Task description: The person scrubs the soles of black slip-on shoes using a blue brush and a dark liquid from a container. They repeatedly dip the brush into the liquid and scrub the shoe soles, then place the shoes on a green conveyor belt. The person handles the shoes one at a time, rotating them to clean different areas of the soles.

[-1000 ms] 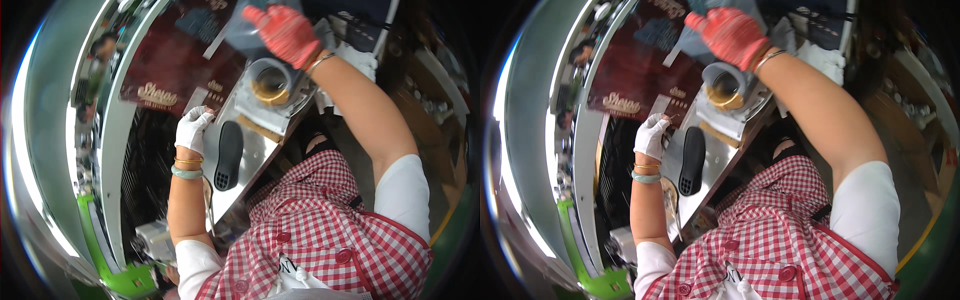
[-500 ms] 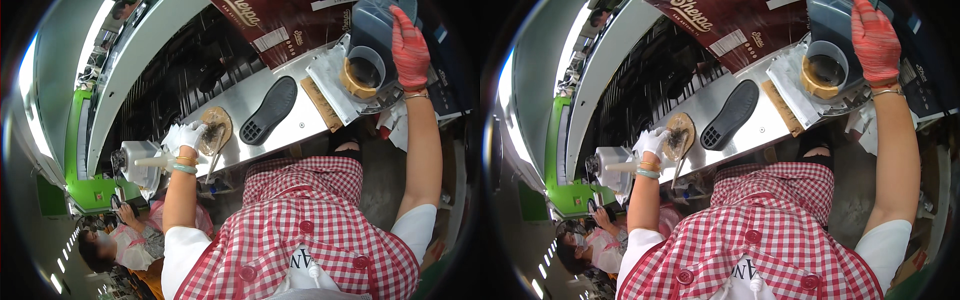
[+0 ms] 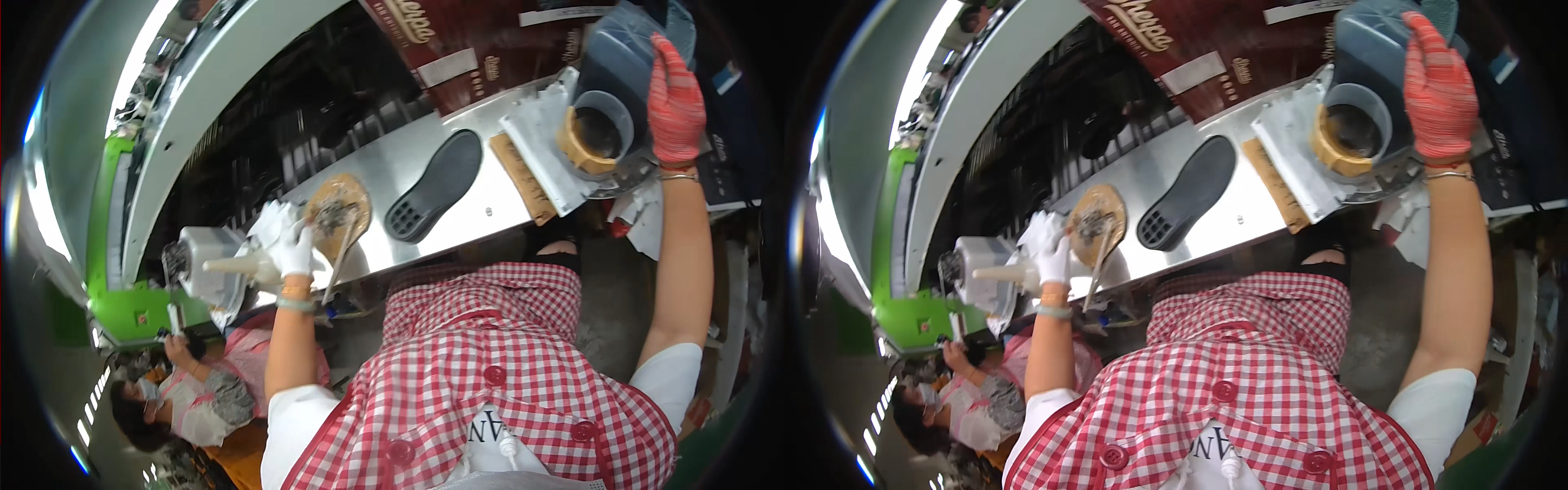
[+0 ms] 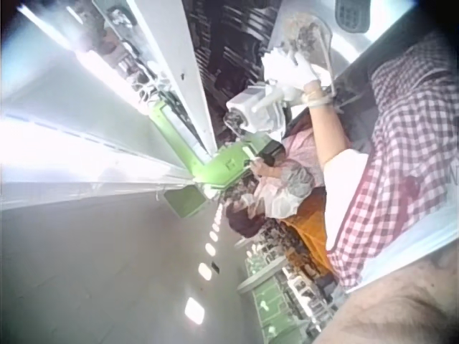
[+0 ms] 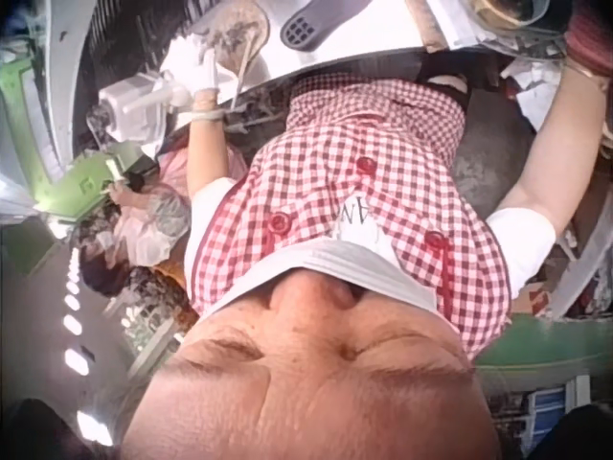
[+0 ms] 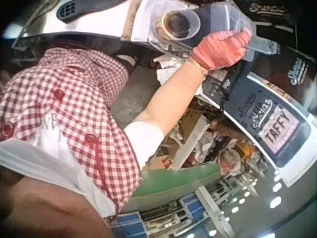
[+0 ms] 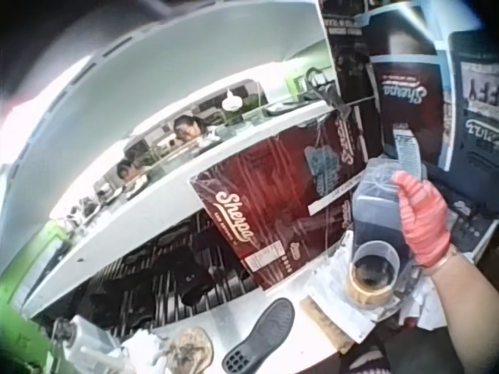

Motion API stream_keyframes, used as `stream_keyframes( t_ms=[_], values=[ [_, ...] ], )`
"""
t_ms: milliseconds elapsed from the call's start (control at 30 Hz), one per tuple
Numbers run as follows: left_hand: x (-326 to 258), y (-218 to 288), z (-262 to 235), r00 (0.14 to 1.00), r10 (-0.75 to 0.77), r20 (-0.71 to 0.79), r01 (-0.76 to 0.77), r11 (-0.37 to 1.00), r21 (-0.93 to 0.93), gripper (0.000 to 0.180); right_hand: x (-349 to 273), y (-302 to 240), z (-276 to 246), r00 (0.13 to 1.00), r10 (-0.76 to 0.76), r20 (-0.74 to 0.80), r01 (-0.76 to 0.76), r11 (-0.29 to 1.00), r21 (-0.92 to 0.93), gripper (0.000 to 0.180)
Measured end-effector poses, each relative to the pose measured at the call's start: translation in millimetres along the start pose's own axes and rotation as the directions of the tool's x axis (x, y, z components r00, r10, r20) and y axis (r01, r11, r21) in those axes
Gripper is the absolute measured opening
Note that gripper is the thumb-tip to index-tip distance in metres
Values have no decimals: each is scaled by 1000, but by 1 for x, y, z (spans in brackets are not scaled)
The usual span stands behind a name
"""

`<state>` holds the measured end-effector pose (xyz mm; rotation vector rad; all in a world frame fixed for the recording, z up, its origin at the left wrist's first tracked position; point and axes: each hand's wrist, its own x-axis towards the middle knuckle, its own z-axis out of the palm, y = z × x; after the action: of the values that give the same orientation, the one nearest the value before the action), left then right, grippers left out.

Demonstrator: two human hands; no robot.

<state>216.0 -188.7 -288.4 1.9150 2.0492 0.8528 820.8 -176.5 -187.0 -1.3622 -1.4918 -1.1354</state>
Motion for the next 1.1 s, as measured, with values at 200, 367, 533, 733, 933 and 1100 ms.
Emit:
stream_keyframes(
  t_ms=[200, 367, 533, 733, 933, 1100],
  values=[
    [-81, 82, 22, 853, 517, -75, -516, 856, 31, 36, 2, -3, 2, 1000, -6, 4, 6, 999, -49, 31],
    [-91, 95, 63, 799, 601, -13, -601, 799, -8, 53, 5, -4, 3, 998, 59, -9, -58, 996, 71, 32],
    [-83, 94, 72, 747, 664, 26, -661, 747, -69, 46, 5, -5, 2, 995, 92, 25, -95, 987, 127, 30],
    [-81, 84, 74, 695, 716, 62, -718, 696, -2, 36, 0, -4, 4, 986, 153, 59, -162, 965, 207, 30],
    [-78, 77, 84, 638, 770, 8, -763, 631, 137, 30, -3, -4, 2, 982, 178, 69, -190, 947, 259, 30],
    [-78, 75, 83, 620, 784, 38, -779, 608, 156, 31, -2, -5, 1, 979, 186, 89, -203, 940, 275, 29]
  ],
)
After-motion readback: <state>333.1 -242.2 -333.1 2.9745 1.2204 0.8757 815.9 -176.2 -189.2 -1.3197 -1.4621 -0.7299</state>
